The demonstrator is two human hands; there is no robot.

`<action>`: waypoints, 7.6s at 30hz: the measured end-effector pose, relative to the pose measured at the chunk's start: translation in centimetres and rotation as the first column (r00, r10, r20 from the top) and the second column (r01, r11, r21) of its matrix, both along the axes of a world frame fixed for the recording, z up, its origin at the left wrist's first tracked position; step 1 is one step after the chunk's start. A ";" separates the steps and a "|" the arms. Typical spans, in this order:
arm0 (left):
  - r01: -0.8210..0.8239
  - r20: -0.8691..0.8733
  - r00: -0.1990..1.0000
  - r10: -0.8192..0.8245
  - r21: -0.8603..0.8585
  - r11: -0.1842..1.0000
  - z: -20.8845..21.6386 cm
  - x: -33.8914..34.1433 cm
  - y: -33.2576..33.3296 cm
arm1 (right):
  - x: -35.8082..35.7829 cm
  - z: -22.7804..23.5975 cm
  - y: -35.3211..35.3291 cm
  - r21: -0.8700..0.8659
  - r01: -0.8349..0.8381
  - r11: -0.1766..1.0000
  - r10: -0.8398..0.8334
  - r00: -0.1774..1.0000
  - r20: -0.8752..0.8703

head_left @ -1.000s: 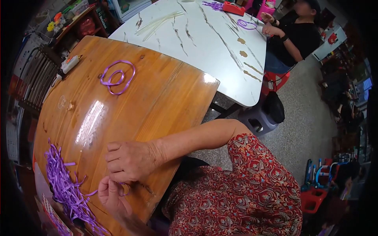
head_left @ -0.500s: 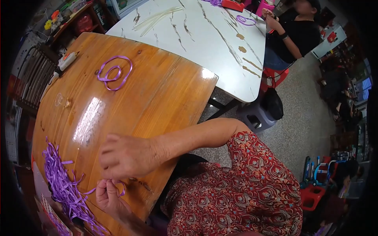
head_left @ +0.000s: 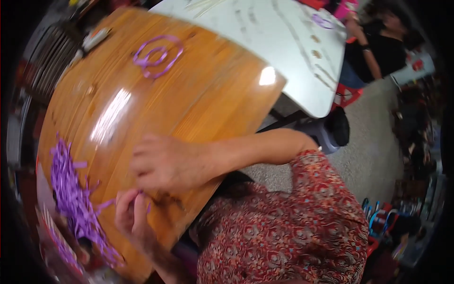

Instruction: Tying individual knots into thin purple plastic ribbons while sitting at a table.

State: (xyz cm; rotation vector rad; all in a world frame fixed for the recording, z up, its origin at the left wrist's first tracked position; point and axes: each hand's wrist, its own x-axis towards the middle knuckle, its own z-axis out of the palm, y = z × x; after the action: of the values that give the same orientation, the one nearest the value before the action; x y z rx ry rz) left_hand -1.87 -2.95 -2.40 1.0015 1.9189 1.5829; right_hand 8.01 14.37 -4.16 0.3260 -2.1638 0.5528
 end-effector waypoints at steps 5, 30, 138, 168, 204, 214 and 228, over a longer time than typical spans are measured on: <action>-0.011 -0.188 0.982 -0.003 -0.074 0.997 0.2 -0.1 1.1 | 1.3 0.6 1.0 0.071 0.013 0.997 -0.023 0.990 0.139; -0.129 0.255 0.966 0.034 0.365 0.922 -1.8 1.0 1.5 | 0.0 -0.1 -1.1 -0.989 -0.008 -0.150 0.756 0.644 -0.119; -0.339 0.718 0.678 -0.159 0.496 0.799 -2.7 2.3 -0.7 | -1.4 1.5 -4.2 -0.897 0.028 0.440 0.491 0.829 0.267; -0.204 0.557 0.829 -0.050 0.385 0.900 -1.8 2.0 -0.4 | -0.6 0.8 -2.5 -0.673 -0.107 0.732 0.325 0.923 0.207; -0.092 0.050 0.995 0.084 0.177 0.980 -1.1 2.1 -1.8 | 1.1 2.6 0.0 0.090 -0.227 0.970 0.200 0.951 0.235; -0.204 0.356 0.929 0.099 0.272 0.940 -1.2 2.6 -2.0 | 2.3 2.5 1.9 -0.147 -0.132 0.980 0.170 0.944 0.283; -0.161 0.248 0.963 0.104 0.219 0.962 -0.9 2.9 -1.6 | 1.0 1.4 -0.7 0.019 -0.247 0.969 0.236 0.944 0.230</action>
State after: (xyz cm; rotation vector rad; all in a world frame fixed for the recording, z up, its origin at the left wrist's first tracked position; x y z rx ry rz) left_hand 1.06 -4.59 -3.31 0.7454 1.6944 1.9507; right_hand 8.99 13.65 -2.72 0.5857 -2.3762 0.7061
